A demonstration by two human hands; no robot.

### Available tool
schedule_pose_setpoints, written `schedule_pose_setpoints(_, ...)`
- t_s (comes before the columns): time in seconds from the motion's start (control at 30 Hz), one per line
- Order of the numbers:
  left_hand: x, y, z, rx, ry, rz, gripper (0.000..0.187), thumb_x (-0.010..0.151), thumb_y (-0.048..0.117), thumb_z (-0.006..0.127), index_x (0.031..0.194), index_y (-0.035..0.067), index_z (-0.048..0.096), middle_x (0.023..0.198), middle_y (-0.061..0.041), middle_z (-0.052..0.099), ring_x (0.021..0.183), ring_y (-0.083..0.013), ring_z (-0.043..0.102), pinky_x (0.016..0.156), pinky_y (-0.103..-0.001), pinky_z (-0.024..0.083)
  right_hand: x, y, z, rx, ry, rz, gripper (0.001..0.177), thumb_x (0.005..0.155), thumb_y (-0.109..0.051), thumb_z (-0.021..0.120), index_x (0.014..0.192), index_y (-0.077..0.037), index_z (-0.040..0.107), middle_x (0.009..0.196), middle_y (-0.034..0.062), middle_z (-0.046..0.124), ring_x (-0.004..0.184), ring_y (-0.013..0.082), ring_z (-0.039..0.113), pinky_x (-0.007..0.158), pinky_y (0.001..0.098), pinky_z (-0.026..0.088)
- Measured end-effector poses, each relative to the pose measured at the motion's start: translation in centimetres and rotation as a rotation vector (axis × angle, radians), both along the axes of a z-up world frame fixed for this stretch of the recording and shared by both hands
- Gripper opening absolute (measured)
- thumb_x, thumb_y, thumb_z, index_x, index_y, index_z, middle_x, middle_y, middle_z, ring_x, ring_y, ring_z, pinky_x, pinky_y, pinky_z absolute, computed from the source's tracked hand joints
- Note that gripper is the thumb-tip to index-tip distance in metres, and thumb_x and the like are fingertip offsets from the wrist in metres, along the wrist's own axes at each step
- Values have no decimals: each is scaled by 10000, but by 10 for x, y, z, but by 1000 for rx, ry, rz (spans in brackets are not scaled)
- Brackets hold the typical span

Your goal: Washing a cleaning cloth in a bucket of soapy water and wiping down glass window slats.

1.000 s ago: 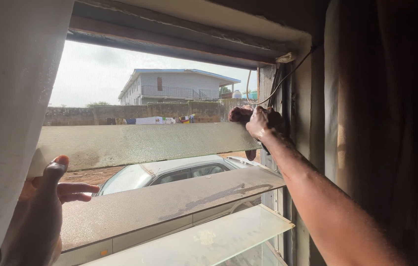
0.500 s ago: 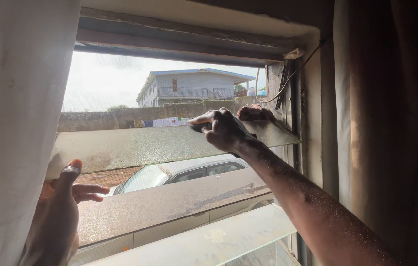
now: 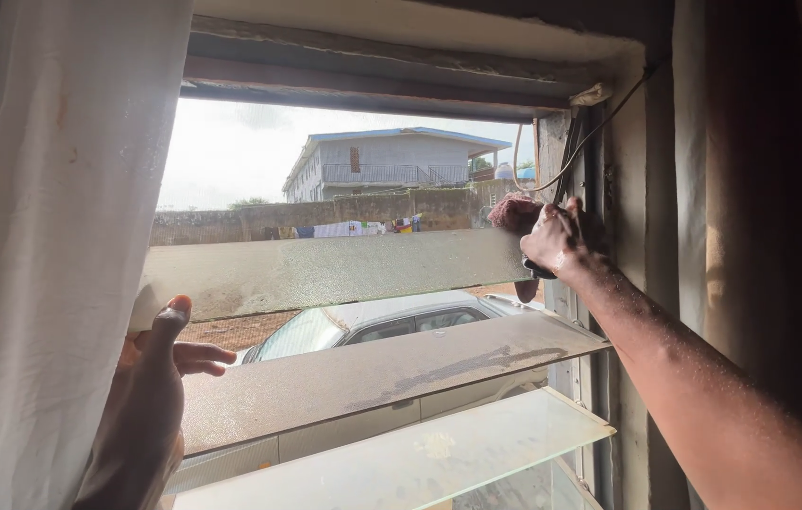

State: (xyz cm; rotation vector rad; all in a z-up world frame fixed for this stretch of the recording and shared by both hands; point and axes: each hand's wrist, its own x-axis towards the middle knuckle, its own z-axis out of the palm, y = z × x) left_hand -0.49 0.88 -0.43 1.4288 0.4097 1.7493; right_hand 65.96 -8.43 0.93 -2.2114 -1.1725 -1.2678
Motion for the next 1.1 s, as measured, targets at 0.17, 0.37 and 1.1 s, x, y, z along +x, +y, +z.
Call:
schedule_pose_setpoints(0.17, 1, 6, -2, -26, 7, -24, 529, 999, 337, 594, 1245, -123, 506, 940, -265, 690, 593, -300, 718, 616, -428, 593, -59, 40, 89, -29, 138, -93, 552, 801, -121, 479, 1232, 219, 536, 1123, 328, 634, 1187, 456, 593, 1277, 670, 5)
schedule_pose_setpoints(0.37, 4, 7, -5, -13, -39, -25, 518, 988, 322, 590, 1260, -112, 513, 959, -216, 701, 587, -295, 706, 610, -430, 583, -150, 0, 95, -127, 299, -149, 440, 869, -90, 474, 1186, 143, 670, 1163, 345, 758, 1276, 418, 638, 1387, 495, 147)
schedule_pose_setpoints(1.1, 4, 5, -6, -16, 25, 19, 533, 1015, 359, 571, 1258, -113, 522, 762, -229, 681, 575, -286, 706, 621, -415, 587, -202, -37, 100, -97, 405, -260, 533, 861, -185, 511, 1308, 87, 615, 1398, 308, 604, 1290, 416, 588, 1134, 522, 434)
